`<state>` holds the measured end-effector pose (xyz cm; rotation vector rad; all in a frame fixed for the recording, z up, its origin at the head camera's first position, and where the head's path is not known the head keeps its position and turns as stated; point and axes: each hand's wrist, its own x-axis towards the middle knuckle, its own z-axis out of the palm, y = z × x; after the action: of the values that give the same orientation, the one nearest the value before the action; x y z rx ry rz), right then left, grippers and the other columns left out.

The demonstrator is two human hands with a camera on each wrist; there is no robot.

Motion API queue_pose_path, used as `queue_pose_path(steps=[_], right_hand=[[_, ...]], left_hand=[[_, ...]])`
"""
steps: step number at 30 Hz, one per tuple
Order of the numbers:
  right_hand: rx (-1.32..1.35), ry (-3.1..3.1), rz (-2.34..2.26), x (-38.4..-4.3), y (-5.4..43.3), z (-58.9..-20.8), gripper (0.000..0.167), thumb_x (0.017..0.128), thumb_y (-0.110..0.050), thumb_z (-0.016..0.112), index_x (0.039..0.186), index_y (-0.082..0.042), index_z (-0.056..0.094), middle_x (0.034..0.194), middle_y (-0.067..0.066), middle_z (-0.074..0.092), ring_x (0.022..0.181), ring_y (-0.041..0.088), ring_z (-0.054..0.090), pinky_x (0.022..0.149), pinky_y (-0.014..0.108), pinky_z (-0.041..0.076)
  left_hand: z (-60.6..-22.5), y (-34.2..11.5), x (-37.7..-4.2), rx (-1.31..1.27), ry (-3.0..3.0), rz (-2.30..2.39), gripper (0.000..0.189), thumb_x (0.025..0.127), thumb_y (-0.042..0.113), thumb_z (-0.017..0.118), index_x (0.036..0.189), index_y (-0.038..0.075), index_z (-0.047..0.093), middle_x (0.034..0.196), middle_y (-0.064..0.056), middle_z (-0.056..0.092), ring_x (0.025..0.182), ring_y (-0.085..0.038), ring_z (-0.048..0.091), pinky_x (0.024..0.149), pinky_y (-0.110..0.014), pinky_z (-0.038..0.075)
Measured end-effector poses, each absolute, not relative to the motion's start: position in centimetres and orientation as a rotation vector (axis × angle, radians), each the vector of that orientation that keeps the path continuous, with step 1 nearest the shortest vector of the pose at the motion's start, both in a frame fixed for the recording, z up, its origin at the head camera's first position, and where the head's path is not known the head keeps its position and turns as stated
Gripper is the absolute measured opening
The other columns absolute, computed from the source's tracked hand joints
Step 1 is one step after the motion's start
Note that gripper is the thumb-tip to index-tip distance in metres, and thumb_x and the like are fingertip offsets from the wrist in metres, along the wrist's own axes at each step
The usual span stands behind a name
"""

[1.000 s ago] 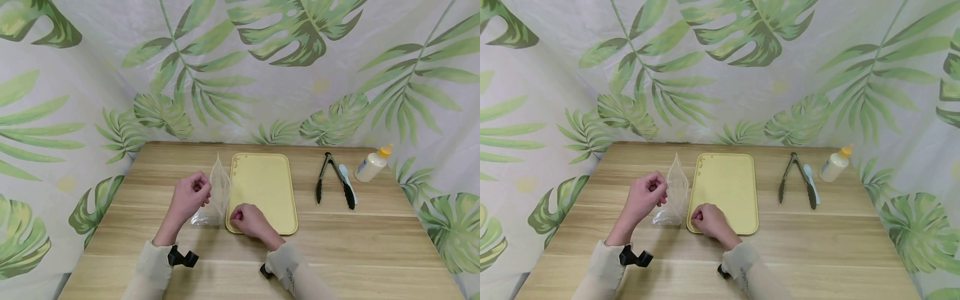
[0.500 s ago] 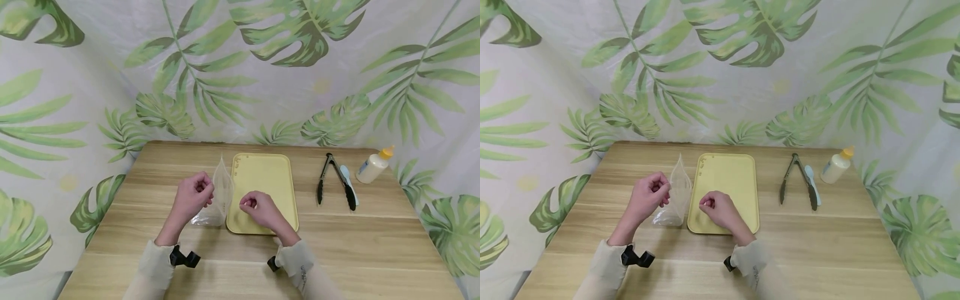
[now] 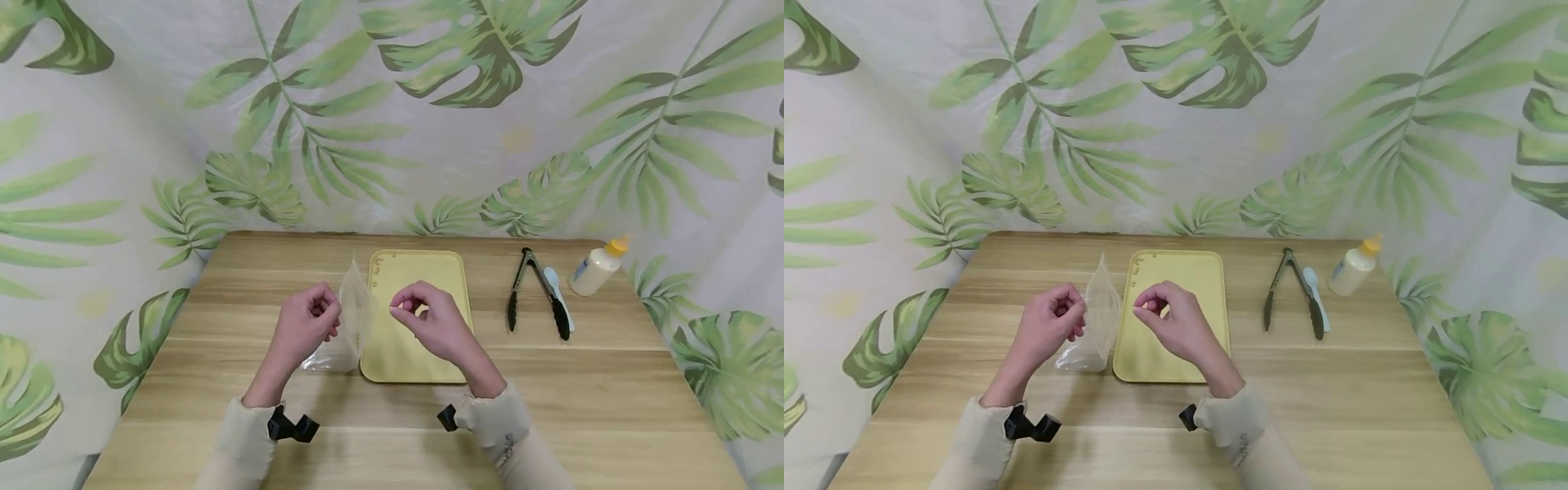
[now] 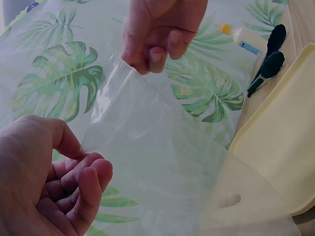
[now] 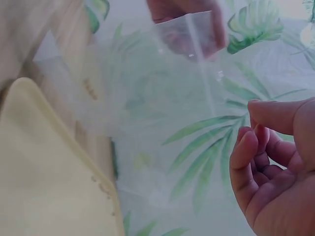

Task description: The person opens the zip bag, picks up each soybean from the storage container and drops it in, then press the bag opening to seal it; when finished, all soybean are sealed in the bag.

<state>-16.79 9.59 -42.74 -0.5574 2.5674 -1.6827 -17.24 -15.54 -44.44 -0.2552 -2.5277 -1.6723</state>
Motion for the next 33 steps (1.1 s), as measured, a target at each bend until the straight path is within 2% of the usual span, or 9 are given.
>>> queue_pose_path(steps=[14,22,33], right_hand=[[-0.660,2.509,-1.767,-16.4,8.8,-40.8,0.004,0.094,-0.014,0.075,0.098,-0.012,0.073,0.088,0.001,0.058,0.083,0.016,0.058,0.062,0.022,0.050],[-0.716,2.519,-1.763,-16.8,7.6,-41.4,0.004,0.094,-0.014,0.075,0.098,-0.012,0.073,0.087,0.002,0.059,0.082,0.016,0.056,0.061,0.022,0.047],[-0.775,2.585,-1.647,-17.8,5.5,-42.1,0.004,0.094,-0.011,0.075,0.097,-0.009,0.074,0.083,0.000,0.056,0.071,0.011,0.052,0.062,0.017,0.045]], left_hand=[[-44.0,-15.4,-16.7,-0.292,-2.493,-1.682,0.013,0.093,0.000,0.059,0.081,0.004,0.063,0.067,-0.014,0.065,0.052,-0.020,0.064,0.043,-0.032,0.057],[-44.0,-15.5,-16.8,-0.312,-2.495,-1.682,0.014,0.093,-0.001,0.058,0.079,0.004,0.062,0.066,-0.013,0.064,0.051,-0.019,0.064,0.043,-0.032,0.056],[-44.3,-15.2,-16.7,-0.317,-2.496,-1.685,0.015,0.092,-0.001,0.059,0.078,0.006,0.061,0.065,-0.013,0.064,0.050,-0.020,0.063,0.042,-0.033,0.056]])
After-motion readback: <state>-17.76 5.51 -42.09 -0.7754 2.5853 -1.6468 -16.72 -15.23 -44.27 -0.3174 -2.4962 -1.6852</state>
